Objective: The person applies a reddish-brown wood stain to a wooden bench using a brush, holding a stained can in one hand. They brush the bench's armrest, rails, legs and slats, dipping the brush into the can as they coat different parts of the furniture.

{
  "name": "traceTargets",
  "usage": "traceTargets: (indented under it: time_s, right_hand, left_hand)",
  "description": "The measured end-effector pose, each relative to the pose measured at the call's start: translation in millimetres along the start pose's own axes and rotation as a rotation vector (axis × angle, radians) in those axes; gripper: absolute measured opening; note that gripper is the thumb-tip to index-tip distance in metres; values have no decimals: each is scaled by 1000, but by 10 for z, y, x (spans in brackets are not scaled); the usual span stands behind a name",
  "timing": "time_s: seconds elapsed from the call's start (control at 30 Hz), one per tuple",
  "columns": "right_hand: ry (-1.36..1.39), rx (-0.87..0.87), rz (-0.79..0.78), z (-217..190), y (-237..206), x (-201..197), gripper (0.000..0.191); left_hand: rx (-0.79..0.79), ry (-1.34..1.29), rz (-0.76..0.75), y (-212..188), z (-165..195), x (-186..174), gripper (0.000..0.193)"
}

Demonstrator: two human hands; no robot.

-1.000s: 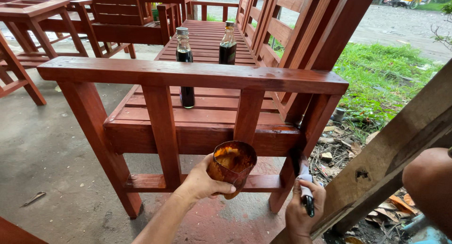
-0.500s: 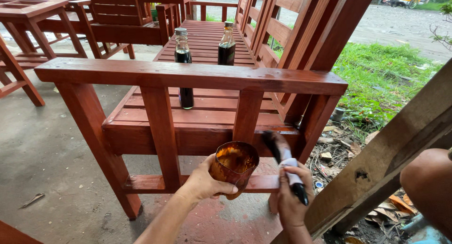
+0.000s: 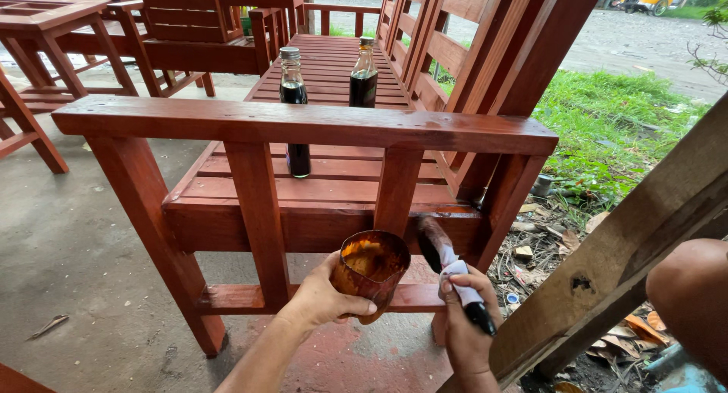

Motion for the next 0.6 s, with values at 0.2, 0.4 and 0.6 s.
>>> traceTargets:
  time_s: [0.2, 0.4, 0.6]
  right_hand:
    - [427, 327, 55, 580, 54, -166, 16]
    - [547, 666, 172, 1176, -420, -311, 18]
    - [427, 726, 191, 1500, -735, -481, 19]
  left_hand:
    - [-5, -34, 28, -12, -38, -94, 107]
    - [-21, -7, 33, -7, -38, -63, 108]
    - [-35, -14, 18, -15, -2, 11, 114]
Point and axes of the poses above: each hand's wrist, its own y-axis towards the middle knuckle, its own x-axis out of the palm, z = x × y, the point moved 6 cm from there along y, towards the middle knuckle, and after that the axes turned 6 degrees about y, right-handed, at the moved point
